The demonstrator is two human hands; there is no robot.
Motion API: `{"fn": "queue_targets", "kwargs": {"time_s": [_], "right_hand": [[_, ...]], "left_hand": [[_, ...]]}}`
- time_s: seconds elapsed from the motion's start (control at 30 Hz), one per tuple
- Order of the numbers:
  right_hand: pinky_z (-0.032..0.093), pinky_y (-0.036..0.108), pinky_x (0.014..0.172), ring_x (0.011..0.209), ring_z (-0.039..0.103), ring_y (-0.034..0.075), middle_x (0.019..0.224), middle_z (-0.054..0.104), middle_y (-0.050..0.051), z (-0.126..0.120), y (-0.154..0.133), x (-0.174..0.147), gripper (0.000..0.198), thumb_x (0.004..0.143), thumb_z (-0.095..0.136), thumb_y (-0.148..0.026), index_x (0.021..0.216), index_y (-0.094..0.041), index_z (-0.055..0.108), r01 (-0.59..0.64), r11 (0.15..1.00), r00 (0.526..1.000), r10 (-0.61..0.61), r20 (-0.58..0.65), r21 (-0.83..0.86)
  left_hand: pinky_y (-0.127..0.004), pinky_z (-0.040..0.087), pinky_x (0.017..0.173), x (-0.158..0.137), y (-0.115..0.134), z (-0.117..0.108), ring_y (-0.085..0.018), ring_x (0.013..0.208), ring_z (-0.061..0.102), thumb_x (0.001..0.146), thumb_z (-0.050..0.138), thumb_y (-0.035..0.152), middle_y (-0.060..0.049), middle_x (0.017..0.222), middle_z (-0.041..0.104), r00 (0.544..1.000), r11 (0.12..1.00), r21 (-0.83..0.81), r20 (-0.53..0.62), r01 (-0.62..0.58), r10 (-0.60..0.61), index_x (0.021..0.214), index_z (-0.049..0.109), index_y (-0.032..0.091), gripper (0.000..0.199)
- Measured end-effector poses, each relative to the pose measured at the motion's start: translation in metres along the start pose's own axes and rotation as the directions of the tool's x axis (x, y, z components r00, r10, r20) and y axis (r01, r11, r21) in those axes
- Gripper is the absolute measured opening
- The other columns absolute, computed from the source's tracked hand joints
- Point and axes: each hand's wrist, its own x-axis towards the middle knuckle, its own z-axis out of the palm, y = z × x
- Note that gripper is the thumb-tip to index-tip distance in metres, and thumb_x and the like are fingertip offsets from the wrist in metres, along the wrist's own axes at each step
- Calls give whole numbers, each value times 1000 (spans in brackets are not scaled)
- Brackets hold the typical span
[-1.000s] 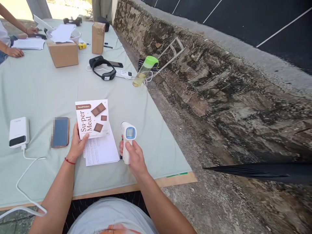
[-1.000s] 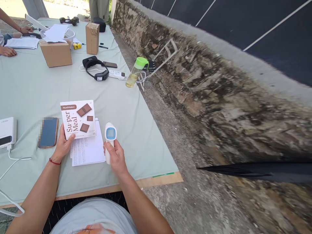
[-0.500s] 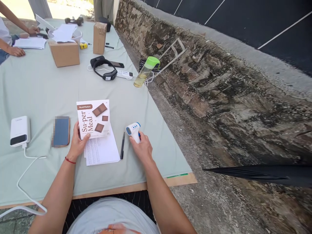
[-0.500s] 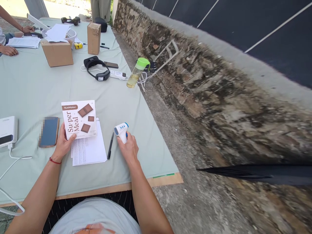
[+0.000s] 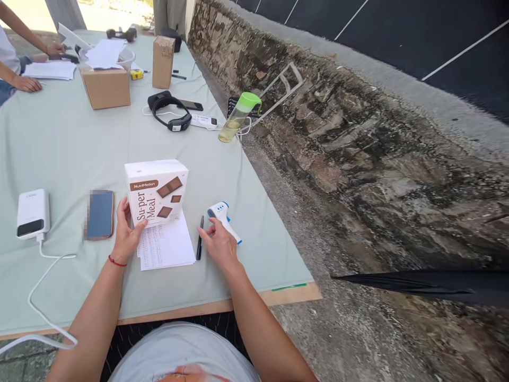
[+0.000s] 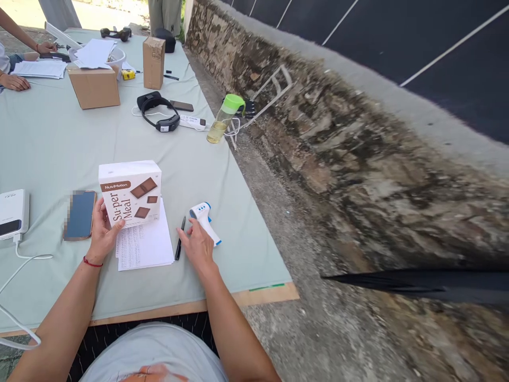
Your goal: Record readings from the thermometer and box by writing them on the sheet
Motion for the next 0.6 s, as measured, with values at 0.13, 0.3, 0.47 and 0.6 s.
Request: {"fn": "queue_targets", "kwargs": {"time_s": [0.13, 0.3, 0.47, 0.6], "right_hand": [[43, 37, 71, 74, 59, 24, 81, 64, 4, 10, -7, 0, 49, 78, 66, -37, 124, -20, 64, -54, 998, 997, 55, 46, -17], [45, 37, 73, 72, 57, 23, 82, 65, 4, 7, -8, 2, 50, 79, 55, -27, 128, -23, 65, -37, 999, 999, 36, 41, 25], [49, 39, 80, 82, 57, 23, 86, 63, 6, 1, -12, 0, 40, 86, 45, -38, 112, -22, 71, 72, 934, 997, -61, -43, 350], [50, 39, 84, 86, 58, 21, 92, 63, 5, 6, -21, -4, 39, 81, 55, -40, 114, -23, 66, 14, 757, 1000, -26, 8, 653]], "left_hand": [[-51, 43, 114, 3, 2, 2, -29, 137, 49, 85, 74, 46, -13, 148, 45, 993, 993, 19, -3, -121, 121, 149, 32, 32, 77], [-52, 41, 116, 6, -7, 1, -29, 138, 47, 87, 73, 46, -13, 147, 42, 983, 981, 66, 3, -183, 183, 149, 29, 30, 78], [-54, 39, 117, 7, -12, 3, -31, 139, 45, 87, 72, 47, -14, 146, 40, 985, 983, 64, 33, -174, 172, 148, 29, 28, 77], [-55, 39, 117, 6, -15, 4, -30, 139, 44, 89, 70, 45, -15, 146, 39, 983, 983, 65, 71, -173, 168, 148, 26, 28, 75]]}}
